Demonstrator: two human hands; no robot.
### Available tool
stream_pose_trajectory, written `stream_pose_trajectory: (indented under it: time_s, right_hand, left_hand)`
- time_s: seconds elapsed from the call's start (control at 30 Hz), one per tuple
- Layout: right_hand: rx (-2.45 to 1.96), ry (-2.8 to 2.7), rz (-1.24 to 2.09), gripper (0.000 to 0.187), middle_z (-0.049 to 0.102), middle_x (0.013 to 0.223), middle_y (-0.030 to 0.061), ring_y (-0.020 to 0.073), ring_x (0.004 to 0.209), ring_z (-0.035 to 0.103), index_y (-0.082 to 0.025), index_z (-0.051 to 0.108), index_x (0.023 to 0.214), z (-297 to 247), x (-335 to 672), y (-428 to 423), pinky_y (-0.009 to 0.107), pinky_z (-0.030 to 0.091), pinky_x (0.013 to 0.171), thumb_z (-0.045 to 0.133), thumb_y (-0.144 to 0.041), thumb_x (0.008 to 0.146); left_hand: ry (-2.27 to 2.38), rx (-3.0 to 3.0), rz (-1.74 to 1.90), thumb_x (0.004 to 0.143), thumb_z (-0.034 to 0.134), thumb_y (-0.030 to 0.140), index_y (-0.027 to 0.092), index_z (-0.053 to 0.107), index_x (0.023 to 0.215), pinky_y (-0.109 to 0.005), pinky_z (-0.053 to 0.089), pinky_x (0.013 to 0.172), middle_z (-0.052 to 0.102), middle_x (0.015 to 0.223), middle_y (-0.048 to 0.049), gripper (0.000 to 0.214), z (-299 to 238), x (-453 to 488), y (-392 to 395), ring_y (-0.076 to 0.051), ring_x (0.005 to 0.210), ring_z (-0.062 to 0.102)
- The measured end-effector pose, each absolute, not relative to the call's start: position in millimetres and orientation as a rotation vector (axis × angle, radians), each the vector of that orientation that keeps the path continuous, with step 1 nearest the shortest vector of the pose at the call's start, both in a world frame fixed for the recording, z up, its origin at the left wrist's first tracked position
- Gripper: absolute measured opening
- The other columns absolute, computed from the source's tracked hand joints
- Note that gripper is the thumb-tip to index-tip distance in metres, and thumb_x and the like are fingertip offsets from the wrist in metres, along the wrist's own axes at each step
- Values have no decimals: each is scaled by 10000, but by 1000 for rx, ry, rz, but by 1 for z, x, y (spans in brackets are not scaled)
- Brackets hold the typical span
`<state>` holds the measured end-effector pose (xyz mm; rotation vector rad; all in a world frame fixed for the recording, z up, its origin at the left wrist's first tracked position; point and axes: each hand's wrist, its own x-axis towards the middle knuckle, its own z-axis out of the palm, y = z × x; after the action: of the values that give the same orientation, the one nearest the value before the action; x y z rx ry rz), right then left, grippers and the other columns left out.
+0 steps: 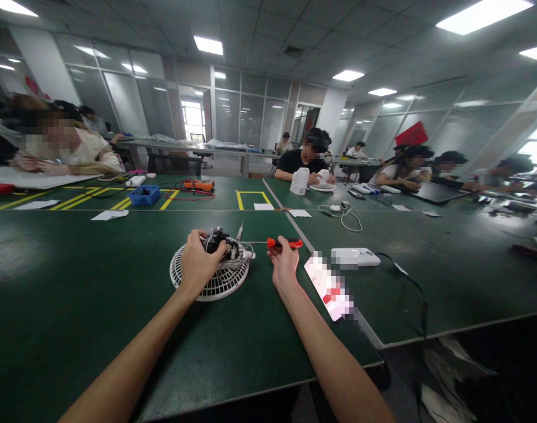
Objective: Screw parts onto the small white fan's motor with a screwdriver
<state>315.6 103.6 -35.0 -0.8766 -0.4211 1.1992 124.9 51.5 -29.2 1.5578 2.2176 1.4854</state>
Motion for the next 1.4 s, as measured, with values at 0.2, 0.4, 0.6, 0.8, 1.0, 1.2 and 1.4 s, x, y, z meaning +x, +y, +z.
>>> stream_pose_trajectory:
  time_s: [0.2, 0.4, 0.6, 0.8, 1.0, 1.2, 1.4]
  right_hand:
    - [-887, -469, 1195, 465, 699, 617, -40, 131, 538, 669, -229, 530, 904, -36, 315, 103, 199, 507, 491, 895, -408, 679]
    - [-910, -464, 1211, 502, 540, 477, -111, 73, 408, 487, -235, 501, 768, -34, 314, 100, 180, 432, 420, 916, -491, 652]
    - [-911, -407, 1258, 456, 624, 532, -66, 97, 460, 571, -224, 541, 800, -34, 313, 98, 195, 498, 464, 912, -464, 688]
    - [-878, -366, 1311, 396, 678, 590, -30, 108, 505, 626, -208, 571, 790, -34, 312, 99, 200, 540, 512, 929, -352, 700]
    - [-818, -349, 1348, 315, 662, 581, -52, 83, 498, 602, -199, 588, 745, -27, 317, 101, 182, 553, 536, 892, -145, 681]
    - [-810, -320, 1397, 204, 677, 598, -45, 81, 504, 605, -191, 625, 762, -28, 314, 99, 164, 509, 502, 823, -149, 736]
    - [-792, -374, 1402, 268, 709, 654, -19, 113, 586, 666, -187, 633, 782, -29, 316, 102, 197, 550, 554, 876, -129, 686]
  left_hand:
    - [2169, 1600, 1596, 812, 661, 564, 231, 539, 1087, -459, 536, 910, 627, 1098, -83, 448, -38, 123, 51, -288, 1009, 645]
    - [2164, 1588, 1618, 794, 684, 582, 230, 537, 1032, -451, 540, 886, 632, 1018, -62, 450, -41, 122, 53, -273, 941, 646]
    - [2184, 1546, 1612, 760, 699, 596, 234, 517, 958, -443, 540, 859, 614, 947, -44, 451, -40, 122, 51, -257, 873, 635]
    - [2175, 1543, 1612, 763, 693, 602, 231, 523, 974, -453, 543, 871, 617, 956, -50, 460, -39, 122, 50, -262, 889, 641]
    - [2173, 1513, 1610, 764, 698, 580, 231, 517, 962, -451, 542, 883, 617, 955, -50, 440, -37, 124, 49, -258, 899, 645]
    - [2178, 1518, 1607, 765, 697, 591, 229, 520, 981, -456, 540, 882, 621, 973, -54, 457, -38, 124, 49, -265, 902, 642]
    - [2167, 1538, 1634, 770, 691, 581, 232, 520, 966, -453, 548, 877, 621, 961, -51, 436, -38, 124, 49, -265, 897, 645]
